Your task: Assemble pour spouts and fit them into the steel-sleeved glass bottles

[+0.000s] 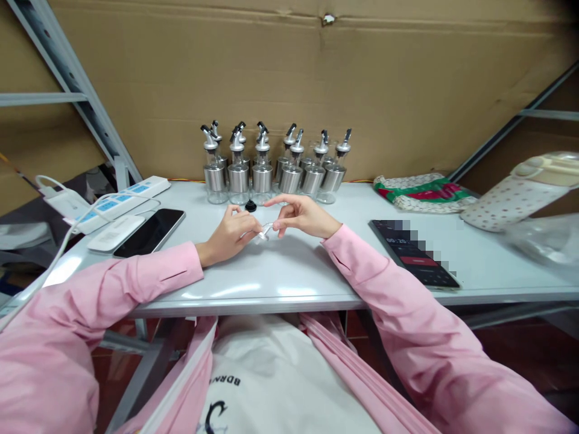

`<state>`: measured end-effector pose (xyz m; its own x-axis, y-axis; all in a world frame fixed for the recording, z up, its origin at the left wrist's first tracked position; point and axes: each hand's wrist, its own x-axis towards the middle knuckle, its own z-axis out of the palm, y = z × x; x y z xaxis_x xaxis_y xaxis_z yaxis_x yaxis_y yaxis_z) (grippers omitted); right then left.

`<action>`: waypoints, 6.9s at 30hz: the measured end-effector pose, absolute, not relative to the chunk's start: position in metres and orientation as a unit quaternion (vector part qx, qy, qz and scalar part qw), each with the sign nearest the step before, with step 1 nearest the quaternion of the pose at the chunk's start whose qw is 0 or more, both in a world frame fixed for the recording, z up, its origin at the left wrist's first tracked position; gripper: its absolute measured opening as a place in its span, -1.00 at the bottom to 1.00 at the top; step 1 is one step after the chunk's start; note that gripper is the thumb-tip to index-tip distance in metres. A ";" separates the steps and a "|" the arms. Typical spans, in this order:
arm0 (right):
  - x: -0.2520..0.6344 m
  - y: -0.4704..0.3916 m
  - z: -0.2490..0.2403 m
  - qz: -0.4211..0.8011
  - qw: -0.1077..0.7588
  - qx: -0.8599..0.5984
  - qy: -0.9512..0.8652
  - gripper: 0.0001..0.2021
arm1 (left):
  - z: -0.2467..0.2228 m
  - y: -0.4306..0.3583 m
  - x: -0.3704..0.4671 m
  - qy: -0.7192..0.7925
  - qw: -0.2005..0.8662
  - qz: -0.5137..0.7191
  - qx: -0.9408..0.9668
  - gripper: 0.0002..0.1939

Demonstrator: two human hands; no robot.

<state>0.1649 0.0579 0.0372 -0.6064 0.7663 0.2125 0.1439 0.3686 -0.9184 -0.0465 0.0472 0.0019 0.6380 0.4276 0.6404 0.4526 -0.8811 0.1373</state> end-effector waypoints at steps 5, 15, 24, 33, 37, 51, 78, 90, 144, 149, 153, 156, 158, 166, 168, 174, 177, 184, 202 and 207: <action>0.165 0.057 0.037 0.472 0.315 -0.301 -0.766 -0.52 | 0.002 0.048 -0.048 -0.231 0.017 -0.346 -0.909 -0.74; 0.155 0.059 0.032 0.475 0.367 -0.307 -0.739 -0.75 | -0.001 0.054 -0.044 -0.294 -0.045 -0.350 -0.888 -0.63; 0.167 0.065 0.042 0.444 0.487 -0.336 -0.673 -0.72 | -0.014 0.078 -0.047 -0.425 -0.237 -0.341 -0.805 -0.29; 0.163 0.063 0.041 0.447 0.489 -0.340 -0.668 -0.68 | -0.018 0.085 -0.048 -0.446 -0.198 -0.311 -0.816 -0.51; 0.164 0.063 0.042 0.444 0.487 -0.341 -0.670 -0.68 | -0.013 0.080 -0.048 -0.432 -0.163 -0.304 -0.834 -0.73; 0.165 0.064 0.038 0.400 0.433 -0.374 -0.716 -0.80 | -0.003 0.069 -0.043 -0.390 -0.249 -0.376 -0.803 -0.81; 0.167 0.060 0.044 0.465 0.465 -0.299 -0.692 -0.82 | -0.003 0.047 -0.041 -0.285 -0.136 -0.424 -0.849 -0.82; 0.168 0.058 0.044 0.487 0.436 -0.284 -0.702 -0.78 | -0.007 0.053 -0.040 -0.196 -0.149 -0.441 -0.863 -0.60; 0.158 0.054 0.032 0.283 0.380 -0.314 -0.823 -0.74 | 0.003 0.045 -0.038 -0.307 -0.250 -0.395 -0.829 -0.66; 0.158 0.054 0.032 0.291 0.375 -0.330 -0.816 -0.76 | 0.002 0.047 -0.041 -0.270 -0.247 -0.389 -0.846 -0.64; 0.157 0.054 0.031 0.278 0.358 -0.340 -0.824 -0.78 | 0.000 0.048 -0.041 -0.263 -0.234 -0.394 -0.849 -0.64; 0.155 0.052 0.028 0.337 0.339 -0.330 -0.814 -0.75 | 0.000 0.047 -0.040 -0.265 -0.233 -0.390 -0.851 -0.64; 0.154 0.051 0.028 0.352 0.335 -0.327 -0.810 -0.73 | -0.001 0.047 -0.040 -0.267 -0.234 -0.386 -0.851 -0.64; 0.151 0.048 0.029 0.404 0.295 -0.336 -0.798 -0.75 | -0.001 0.047 -0.041 -0.231 -0.211 -0.384 -0.869 -0.77; 0.150 0.047 0.028 0.446 0.285 -0.334 -0.780 -0.73 | 0.000 0.045 -0.040 -0.232 -0.212 -0.377 -0.871 -0.76; 0.149 0.046 0.027 0.499 0.298 -0.314 -0.751 -0.74 | 0.000 0.044 -0.038 -0.257 -0.230 -0.384 -0.857 -0.69; 0.149 0.046 0.027 0.504 0.331 -0.300 -0.739 -0.73 | 0.000 0.045 -0.039 -0.299 -0.227 -0.380 -0.845 -0.73; 0.150 0.047 0.026 0.492 0.333 -0.313 -0.741 -0.75 | 0.003 0.047 -0.040 -0.319 -0.205 -0.322 -0.867 -0.70; 0.147 0.039 0.026 0.402 0.268 -0.319 -0.815 -0.77 | 0.006 0.041 -0.037 -0.348 -0.141 -0.278 -0.884 -0.87; 0.143 0.037 0.028 0.339 0.286 -0.324 -0.835 -0.79 | 0.006 0.040 -0.036 -0.350 -0.094 -0.273 -0.891 -0.87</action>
